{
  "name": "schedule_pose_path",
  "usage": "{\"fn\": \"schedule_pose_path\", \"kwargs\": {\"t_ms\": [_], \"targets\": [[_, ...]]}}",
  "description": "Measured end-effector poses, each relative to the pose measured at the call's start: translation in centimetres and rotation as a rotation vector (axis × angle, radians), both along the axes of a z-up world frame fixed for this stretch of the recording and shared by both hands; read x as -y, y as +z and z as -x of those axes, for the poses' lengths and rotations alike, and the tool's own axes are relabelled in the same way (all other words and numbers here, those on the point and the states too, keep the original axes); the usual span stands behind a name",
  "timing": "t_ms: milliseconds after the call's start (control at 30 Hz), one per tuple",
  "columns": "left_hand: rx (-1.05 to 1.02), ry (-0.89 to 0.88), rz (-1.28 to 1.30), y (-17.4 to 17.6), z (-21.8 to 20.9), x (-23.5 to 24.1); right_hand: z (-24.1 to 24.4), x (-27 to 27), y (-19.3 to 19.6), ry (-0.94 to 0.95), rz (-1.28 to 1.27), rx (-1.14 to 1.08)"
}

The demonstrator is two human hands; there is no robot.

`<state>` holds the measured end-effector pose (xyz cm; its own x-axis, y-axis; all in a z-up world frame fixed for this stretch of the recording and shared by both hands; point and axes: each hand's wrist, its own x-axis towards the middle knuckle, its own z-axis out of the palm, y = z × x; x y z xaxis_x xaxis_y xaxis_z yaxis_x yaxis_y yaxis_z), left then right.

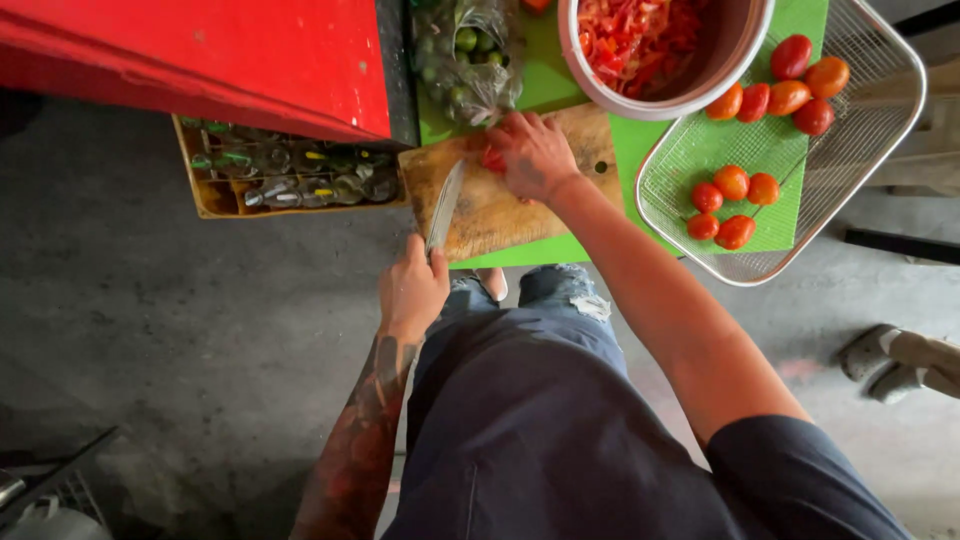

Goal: The person chops tomatoes on a wooden cutting board using a large cleaver. They slice the tomatoes into small pieces and then transfer them into a white bowl containing other chopped vegetables. The person repeats this process with several tomatoes from a metal basket.

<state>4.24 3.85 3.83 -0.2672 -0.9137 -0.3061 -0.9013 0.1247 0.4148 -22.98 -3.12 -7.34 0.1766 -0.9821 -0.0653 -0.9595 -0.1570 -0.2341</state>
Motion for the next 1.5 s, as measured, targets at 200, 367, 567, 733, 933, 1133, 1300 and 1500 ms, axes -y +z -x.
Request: {"fn": "schedule_pose_path", "kwargs": {"t_ms": [200,367,567,733,933,1133,1300,1500], "targets": [[-0.079,-0.149,0.023,-3.2,0.7,-1.8,1.0,-0.3,10.0,-0.323,-0.083,0.521],[-0.140,-0.301,-0.119,-2.5,8.0,-0.7,3.5,-7.7,8.4,-0.647,0.173,0.725],[-0.149,-0.287,0.073,-6.0,8.0,0.5,1.8,-11.8,3.7,-0.746,0.172,0.431],[-0.062,-0.296,0.276,-4.8,5.8,0.1,0.6,-10.7,0.9,-0.659,0.086,0.240],[0.083,-0.449,0.537,-2.8,5.8,-1.7,1.4,-12.1,-0.7,-0.484,0.102,0.274],[0.063,-0.489,0.481,-4.0,6.4,-2.4,1.4,-12.1,-1.0,-0.414,0.162,0.212],[-0.040,-0.472,0.088,-6.7,9.5,0.0,1.2,-11.7,-1.2,-0.441,0.177,0.259],[-0.016,-0.500,0.223,-2.2,8.5,0.2,0.7,-12.7,-0.1,-0.446,0.122,0.261]]}}
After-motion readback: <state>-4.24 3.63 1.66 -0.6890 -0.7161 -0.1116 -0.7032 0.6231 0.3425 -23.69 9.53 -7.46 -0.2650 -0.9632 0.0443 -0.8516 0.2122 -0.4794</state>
